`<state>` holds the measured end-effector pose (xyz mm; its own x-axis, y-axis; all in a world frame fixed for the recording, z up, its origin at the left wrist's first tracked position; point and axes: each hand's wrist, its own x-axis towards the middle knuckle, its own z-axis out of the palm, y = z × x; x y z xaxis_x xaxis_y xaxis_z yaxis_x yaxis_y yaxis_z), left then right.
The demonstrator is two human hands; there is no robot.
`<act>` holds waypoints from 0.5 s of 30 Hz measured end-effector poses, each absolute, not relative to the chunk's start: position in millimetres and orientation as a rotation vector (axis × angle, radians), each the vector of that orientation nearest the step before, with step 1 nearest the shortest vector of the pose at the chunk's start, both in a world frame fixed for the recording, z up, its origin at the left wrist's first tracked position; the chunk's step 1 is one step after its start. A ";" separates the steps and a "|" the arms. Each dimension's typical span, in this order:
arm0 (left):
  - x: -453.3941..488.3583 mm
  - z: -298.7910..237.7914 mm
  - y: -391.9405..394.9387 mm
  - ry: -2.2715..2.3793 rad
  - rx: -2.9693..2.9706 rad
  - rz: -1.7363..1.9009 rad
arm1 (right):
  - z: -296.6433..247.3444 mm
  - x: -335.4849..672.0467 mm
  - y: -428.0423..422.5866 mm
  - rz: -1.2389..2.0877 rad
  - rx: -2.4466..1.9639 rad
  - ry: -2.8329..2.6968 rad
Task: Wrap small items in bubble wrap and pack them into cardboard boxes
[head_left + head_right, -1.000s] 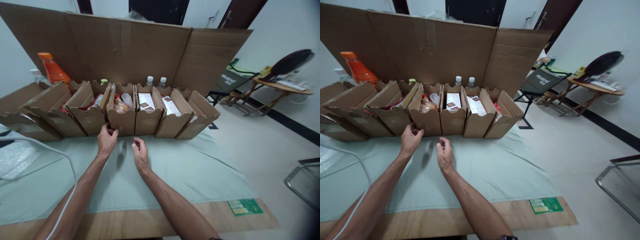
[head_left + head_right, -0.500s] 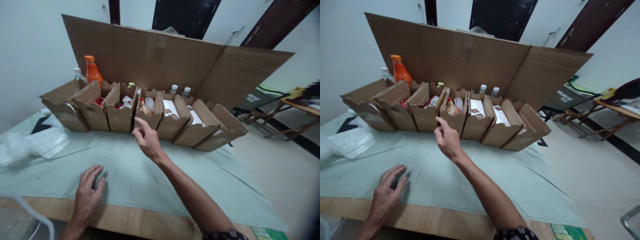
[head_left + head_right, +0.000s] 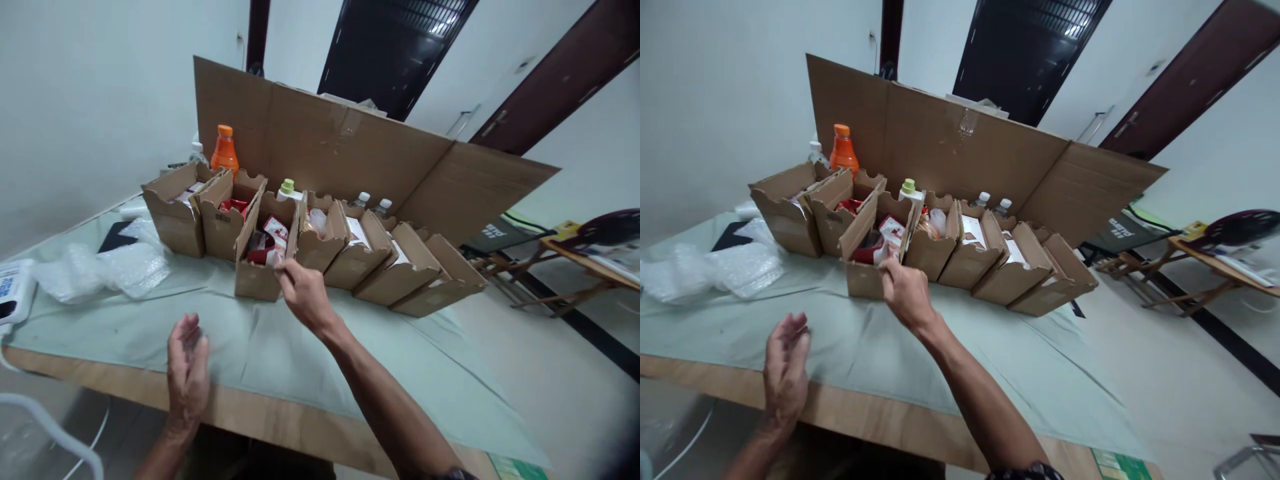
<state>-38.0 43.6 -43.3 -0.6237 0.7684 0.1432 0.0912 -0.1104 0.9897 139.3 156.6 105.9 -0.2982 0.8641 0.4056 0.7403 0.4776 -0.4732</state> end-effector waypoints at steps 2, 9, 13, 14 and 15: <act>-40.5 -41.0 43.1 1.601 0.894 1.894 | 106.6 158.8 107.9 0.360 -1.184 -2.103; -30.8 -24.5 33.7 1.367 1.165 1.810 | 114.4 269.6 24.4 0.675 -1.264 -1.699; -19.4 -16.1 20.6 1.368 1.102 1.573 | 81.0 316.0 4.4 0.814 -1.279 -1.472; -17.4 -14.6 17.4 1.393 1.083 1.519 | 70.3 318.9 -2.4 0.884 -1.282 -1.498; -15.8 -13.3 14.7 1.416 1.069 1.477 | 59.8 317.9 -8.9 0.951 -1.293 -1.550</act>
